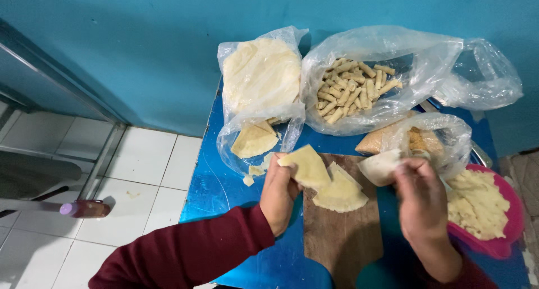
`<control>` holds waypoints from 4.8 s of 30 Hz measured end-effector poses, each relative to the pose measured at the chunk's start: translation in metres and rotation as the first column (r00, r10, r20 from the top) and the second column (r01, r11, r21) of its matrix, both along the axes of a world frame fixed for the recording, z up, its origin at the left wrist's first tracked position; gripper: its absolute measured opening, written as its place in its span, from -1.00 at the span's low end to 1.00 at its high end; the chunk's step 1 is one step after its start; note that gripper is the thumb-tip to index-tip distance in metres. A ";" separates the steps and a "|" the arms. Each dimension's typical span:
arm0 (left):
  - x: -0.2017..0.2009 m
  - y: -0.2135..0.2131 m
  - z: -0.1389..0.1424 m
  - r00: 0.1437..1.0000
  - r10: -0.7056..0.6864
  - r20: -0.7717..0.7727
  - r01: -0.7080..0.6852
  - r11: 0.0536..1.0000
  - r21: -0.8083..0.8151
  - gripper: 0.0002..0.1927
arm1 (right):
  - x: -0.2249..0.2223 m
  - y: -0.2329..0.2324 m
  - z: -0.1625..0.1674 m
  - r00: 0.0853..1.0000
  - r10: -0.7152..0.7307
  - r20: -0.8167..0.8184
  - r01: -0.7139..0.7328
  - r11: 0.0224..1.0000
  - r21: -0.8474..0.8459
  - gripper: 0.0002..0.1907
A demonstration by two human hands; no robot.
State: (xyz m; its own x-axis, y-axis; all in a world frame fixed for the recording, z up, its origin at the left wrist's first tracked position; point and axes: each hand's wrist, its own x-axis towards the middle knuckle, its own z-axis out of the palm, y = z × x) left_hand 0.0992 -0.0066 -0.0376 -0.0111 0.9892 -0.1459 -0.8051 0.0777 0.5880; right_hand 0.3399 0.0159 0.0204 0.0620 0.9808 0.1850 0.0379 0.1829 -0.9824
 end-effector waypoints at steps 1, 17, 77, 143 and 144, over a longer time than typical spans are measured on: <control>-0.002 0.002 0.002 0.999 0.029 -0.016 -0.029 1.000 0.000 -0.90 | -0.001 -0.006 0.006 0.916 -0.020 0.400 -0.047 0.987 0.156 -0.89; -0.006 0.002 0.011 0.997 0.035 -0.067 -0.033 0.999 0.032 -0.89 | -0.053 -0.052 0.021 0.458 0.009 0.889 -0.410 0.889 0.202 -0.85; 0.000 -0.003 0.012 0.994 0.013 -0.111 -0.016 1.000 -0.021 -0.92 | -0.037 -0.061 0.014 0.414 -0.075 0.907 -0.355 0.904 0.237 -0.84; 0.001 -0.005 0.005 0.977 -0.042 -0.209 0.064 0.993 0.099 -0.45 | -0.048 -0.091 0.006 0.399 -0.126 0.908 -0.314 0.912 0.265 -0.76; 0.001 -0.005 0.005 0.977 -0.047 -0.207 0.068 0.993 0.097 -0.45 | -0.049 -0.092 0.005 0.397 -0.133 0.908 -0.326 0.905 0.275 -0.75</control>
State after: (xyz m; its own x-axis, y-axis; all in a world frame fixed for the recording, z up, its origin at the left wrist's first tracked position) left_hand 0.1000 -0.0118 -0.0327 0.0276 0.9987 -0.0439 -0.6630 0.0511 0.7469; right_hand 0.2909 -0.0763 0.0258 -0.4535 0.8042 0.3841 0.7987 0.5579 -0.2252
